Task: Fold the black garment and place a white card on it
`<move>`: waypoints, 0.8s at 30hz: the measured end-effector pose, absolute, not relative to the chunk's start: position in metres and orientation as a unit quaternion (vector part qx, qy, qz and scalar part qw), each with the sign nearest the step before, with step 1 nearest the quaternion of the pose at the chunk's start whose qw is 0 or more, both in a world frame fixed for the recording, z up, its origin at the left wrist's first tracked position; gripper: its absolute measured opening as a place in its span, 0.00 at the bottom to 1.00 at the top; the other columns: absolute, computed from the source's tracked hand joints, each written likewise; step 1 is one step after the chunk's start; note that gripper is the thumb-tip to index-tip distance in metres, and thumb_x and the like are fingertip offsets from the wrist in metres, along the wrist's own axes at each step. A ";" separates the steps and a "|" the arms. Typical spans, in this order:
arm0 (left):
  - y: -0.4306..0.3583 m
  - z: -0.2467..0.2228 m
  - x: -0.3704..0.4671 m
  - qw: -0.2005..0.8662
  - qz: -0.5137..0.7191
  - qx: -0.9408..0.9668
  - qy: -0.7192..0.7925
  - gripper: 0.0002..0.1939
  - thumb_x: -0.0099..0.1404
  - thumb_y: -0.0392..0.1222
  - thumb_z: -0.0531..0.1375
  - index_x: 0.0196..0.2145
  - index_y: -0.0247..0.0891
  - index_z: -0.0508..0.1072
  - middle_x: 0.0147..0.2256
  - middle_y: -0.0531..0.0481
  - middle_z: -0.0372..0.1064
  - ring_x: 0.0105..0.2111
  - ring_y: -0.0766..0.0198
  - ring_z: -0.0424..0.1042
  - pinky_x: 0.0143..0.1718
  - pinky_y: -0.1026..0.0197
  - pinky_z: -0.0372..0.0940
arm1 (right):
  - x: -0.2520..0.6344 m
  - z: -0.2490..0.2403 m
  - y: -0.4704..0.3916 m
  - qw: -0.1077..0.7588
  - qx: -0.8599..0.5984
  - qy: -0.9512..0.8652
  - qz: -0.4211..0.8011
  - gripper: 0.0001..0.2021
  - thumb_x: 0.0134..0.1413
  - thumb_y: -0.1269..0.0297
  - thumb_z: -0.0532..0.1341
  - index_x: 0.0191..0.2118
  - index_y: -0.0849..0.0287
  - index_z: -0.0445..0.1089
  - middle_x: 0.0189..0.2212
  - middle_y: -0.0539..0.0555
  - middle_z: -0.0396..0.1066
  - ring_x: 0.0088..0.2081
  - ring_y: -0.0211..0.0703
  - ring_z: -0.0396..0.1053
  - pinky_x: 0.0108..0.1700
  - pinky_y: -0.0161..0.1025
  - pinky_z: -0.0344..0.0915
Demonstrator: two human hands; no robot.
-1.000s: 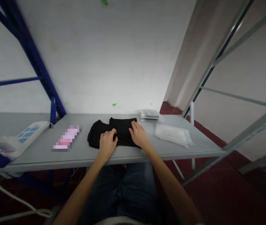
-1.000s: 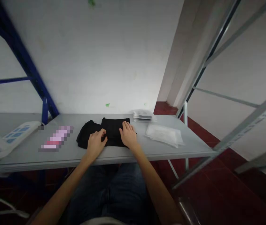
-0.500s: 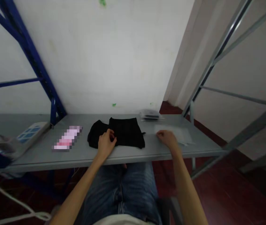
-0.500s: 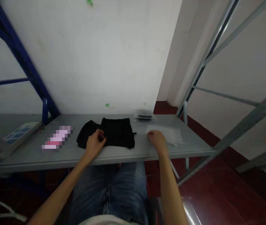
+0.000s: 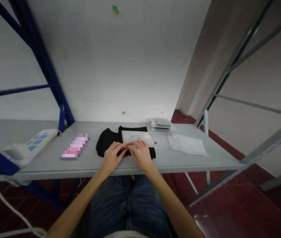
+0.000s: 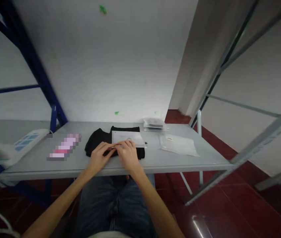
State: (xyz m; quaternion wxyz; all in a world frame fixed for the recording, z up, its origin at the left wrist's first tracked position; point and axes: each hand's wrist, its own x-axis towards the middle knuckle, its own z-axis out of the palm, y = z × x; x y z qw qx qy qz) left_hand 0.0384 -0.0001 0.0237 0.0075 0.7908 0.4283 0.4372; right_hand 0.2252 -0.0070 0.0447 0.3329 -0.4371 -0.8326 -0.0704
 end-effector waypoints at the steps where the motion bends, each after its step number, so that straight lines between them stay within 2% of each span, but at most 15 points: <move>1: 0.000 0.024 0.036 0.002 0.437 0.786 0.438 0.11 0.75 0.48 0.56 0.45 0.44 0.77 0.37 0.48 0.74 0.41 0.57 0.73 0.48 0.53 0.70 | 0.227 0.044 -0.006 0.334 -0.442 -0.830 -0.067 0.14 0.71 0.68 0.58 0.53 0.48 0.78 0.50 0.54 0.78 0.53 0.49 0.71 0.60 0.49 0.61; 4: 0.002 0.026 0.034 0.001 0.443 0.770 0.459 0.11 0.75 0.47 0.56 0.40 0.44 0.77 0.37 0.48 0.75 0.42 0.56 0.73 0.48 0.53 0.70 | 0.245 0.046 -0.001 0.334 -0.462 -0.820 -0.052 0.13 0.70 0.66 0.60 0.54 0.49 0.77 0.52 0.54 0.77 0.54 0.50 0.70 0.58 0.49 0.62; 8: 0.003 0.028 0.033 0.026 0.500 0.718 0.483 0.11 0.76 0.47 0.54 0.41 0.42 0.73 0.39 0.48 0.74 0.40 0.59 0.74 0.45 0.56 0.71 | 0.279 0.055 0.006 0.310 -0.487 -0.815 -0.042 0.12 0.68 0.67 0.61 0.52 0.50 0.78 0.53 0.54 0.76 0.55 0.52 0.69 0.57 0.49 0.64; 10: 0.004 0.029 0.032 0.054 0.537 0.677 0.500 0.10 0.75 0.47 0.54 0.41 0.42 0.72 0.37 0.49 0.73 0.38 0.60 0.74 0.42 0.58 0.71 | 0.294 0.058 0.008 0.306 -0.507 -0.804 -0.046 0.11 0.67 0.68 0.61 0.50 0.51 0.79 0.51 0.55 0.76 0.54 0.52 0.70 0.57 0.47 0.65; 14: 0.007 0.029 0.029 0.101 0.556 0.644 0.516 0.09 0.74 0.48 0.54 0.42 0.42 0.69 0.38 0.49 0.73 0.40 0.59 0.76 0.41 0.58 0.73 | 0.309 0.059 0.007 0.316 -0.527 -0.787 -0.051 0.10 0.70 0.66 0.59 0.46 0.53 0.79 0.44 0.55 0.77 0.48 0.49 0.72 0.53 0.43 0.66; 17: 0.005 0.031 0.031 0.031 0.553 0.636 0.537 0.08 0.72 0.45 0.55 0.45 0.41 0.69 0.46 0.43 0.72 0.48 0.54 0.74 0.47 0.52 0.73 | 0.305 0.059 0.005 0.333 -0.525 -0.782 -0.047 0.12 0.72 0.64 0.57 0.46 0.53 0.79 0.43 0.55 0.77 0.47 0.47 0.73 0.49 0.39 0.67; 20: -0.003 0.032 0.038 -0.096 0.535 0.638 0.545 0.14 0.70 0.43 0.59 0.52 0.40 0.68 0.57 0.37 0.67 0.60 0.48 0.66 0.60 0.44 0.65 | 0.292 0.057 0.001 0.333 -0.523 -0.783 -0.045 0.13 0.74 0.61 0.56 0.49 0.51 0.78 0.45 0.54 0.76 0.42 0.43 0.75 0.43 0.36 0.67; 22: -0.007 0.030 0.043 -0.152 0.486 0.695 0.507 0.15 0.71 0.41 0.59 0.55 0.41 0.69 0.58 0.39 0.68 0.61 0.48 0.66 0.64 0.42 0.60 | 0.280 0.057 -0.003 0.329 -0.510 -0.794 -0.047 0.13 0.74 0.61 0.55 0.51 0.50 0.78 0.46 0.54 0.76 0.41 0.42 0.75 0.41 0.35 0.67; 24: -0.009 0.027 0.046 -0.178 0.428 0.769 0.440 0.14 0.72 0.37 0.58 0.55 0.42 0.70 0.54 0.42 0.73 0.57 0.50 0.70 0.63 0.44 0.61 | 0.269 0.057 -0.008 0.329 -0.476 -0.815 -0.049 0.13 0.74 0.63 0.56 0.53 0.50 0.77 0.46 0.54 0.76 0.44 0.43 0.75 0.42 0.34 0.68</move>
